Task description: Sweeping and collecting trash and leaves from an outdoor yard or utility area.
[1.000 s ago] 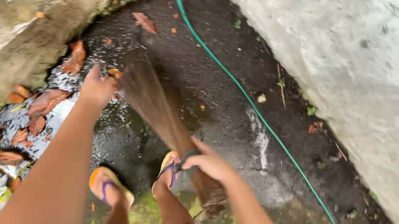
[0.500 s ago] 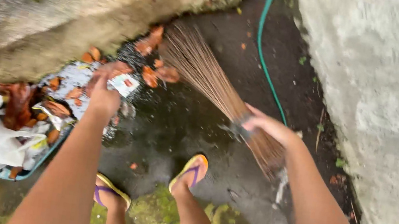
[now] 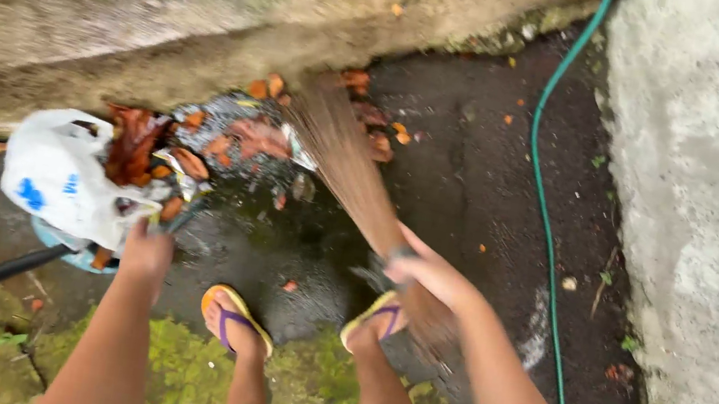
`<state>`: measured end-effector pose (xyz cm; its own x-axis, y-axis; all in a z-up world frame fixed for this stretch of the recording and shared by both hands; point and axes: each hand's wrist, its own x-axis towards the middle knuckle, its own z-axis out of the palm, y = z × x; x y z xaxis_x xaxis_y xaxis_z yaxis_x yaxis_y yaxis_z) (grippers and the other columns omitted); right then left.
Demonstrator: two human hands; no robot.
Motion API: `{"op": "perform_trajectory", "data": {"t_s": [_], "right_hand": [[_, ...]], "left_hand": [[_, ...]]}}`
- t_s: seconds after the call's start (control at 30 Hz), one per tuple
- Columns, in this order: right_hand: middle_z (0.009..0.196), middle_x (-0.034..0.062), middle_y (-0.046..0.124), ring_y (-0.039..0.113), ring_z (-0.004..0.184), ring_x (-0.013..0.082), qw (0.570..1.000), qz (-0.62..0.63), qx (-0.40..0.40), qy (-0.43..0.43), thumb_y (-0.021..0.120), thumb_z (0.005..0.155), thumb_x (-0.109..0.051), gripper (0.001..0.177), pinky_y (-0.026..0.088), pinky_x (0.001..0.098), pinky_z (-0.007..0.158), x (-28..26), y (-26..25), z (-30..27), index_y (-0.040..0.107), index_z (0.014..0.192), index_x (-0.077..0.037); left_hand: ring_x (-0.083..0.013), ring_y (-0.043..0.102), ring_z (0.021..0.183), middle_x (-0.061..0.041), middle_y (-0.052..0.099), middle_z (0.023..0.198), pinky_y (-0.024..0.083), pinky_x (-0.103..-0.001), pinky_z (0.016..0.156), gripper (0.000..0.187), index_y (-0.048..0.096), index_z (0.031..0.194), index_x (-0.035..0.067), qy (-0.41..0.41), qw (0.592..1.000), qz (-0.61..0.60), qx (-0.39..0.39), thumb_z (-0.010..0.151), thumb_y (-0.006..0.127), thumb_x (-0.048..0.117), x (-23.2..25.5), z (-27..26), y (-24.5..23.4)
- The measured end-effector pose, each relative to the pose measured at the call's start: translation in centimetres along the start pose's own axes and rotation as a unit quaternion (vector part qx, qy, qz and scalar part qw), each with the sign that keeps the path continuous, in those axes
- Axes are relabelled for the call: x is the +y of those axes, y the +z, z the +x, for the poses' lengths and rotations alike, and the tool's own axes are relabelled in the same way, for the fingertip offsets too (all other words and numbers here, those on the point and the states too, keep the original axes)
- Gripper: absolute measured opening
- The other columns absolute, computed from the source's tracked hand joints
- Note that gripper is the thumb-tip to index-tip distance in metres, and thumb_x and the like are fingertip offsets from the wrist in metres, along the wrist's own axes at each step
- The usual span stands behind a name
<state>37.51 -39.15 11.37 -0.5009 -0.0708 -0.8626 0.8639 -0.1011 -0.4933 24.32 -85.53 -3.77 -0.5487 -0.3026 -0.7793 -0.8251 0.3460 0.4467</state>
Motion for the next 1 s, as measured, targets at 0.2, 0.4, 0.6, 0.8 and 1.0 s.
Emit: {"op": "perform_trajectory", "data": {"t_s": [0.2,0.4,0.6,0.8,1.0], "right_hand": [[0.148,0.0115,0.053,0.049,0.136,0.0197,0.977,-0.103,0.180,-0.056,0.075,0.066,-0.024,0.110,0.033,0.0351,0.114,4.4,-2.0,-0.8,0.024,0.162,-0.012],[0.166,0.0056,0.024,0.024,0.146,0.0257,0.976,0.000,0.185,0.119,0.074,0.076,-0.030,0.107,0.024,0.0490,0.115,2.5,10.3,4.7,0.014,0.164,-0.022],[0.154,0.0169,0.049,0.037,0.149,0.0266,0.993,-0.050,0.107,-0.010,0.072,0.064,-0.036,0.111,0.019,0.0388,0.123,6.3,9.5,0.8,0.026,0.162,-0.010],[0.153,0.0179,0.047,0.043,0.143,0.0306,0.971,0.000,0.237,0.026,0.070,0.061,-0.031,0.119,0.030,0.0427,0.116,-4.8,10.2,3.2,0.012,0.163,-0.014],[0.137,0.0193,0.058,0.053,0.125,0.0256,0.973,-0.179,0.148,0.006,0.078,0.067,-0.025,0.115,0.039,0.0358,0.108,-2.6,10.0,10.5,0.018,0.164,-0.007]], "left_hand": [[-0.0246,0.061,0.111,-0.016,0.065,0.127,0.048,-0.038,0.094,0.067,0.046,0.155,0.013,0.059,0.995,0.048,0.058,0.092,0.066,0.019,2.6,-2.1,-4.8],[-0.0250,0.059,0.107,-0.024,0.064,0.138,0.047,-0.042,0.089,0.065,0.058,0.150,0.000,-0.023,0.995,-0.096,-0.024,0.089,0.071,0.019,-5.6,2.4,-9.7],[-0.0339,0.037,0.132,-0.025,0.020,0.151,0.032,-0.049,0.101,0.133,-0.014,0.153,0.001,-0.033,0.953,-0.174,0.246,0.082,0.098,0.006,-14.3,5.6,-20.3],[-0.0127,0.062,0.085,-0.005,0.068,0.120,0.050,-0.026,0.064,0.064,0.051,0.136,0.014,0.012,0.880,-0.364,0.306,0.086,0.090,0.010,-5.6,1.0,-25.1],[-0.0082,0.068,0.085,-0.004,0.069,0.105,0.054,-0.021,0.071,0.020,0.065,0.105,0.009,0.163,0.921,-0.314,0.162,0.093,0.068,-0.006,-3.4,-0.1,-27.1]]}}
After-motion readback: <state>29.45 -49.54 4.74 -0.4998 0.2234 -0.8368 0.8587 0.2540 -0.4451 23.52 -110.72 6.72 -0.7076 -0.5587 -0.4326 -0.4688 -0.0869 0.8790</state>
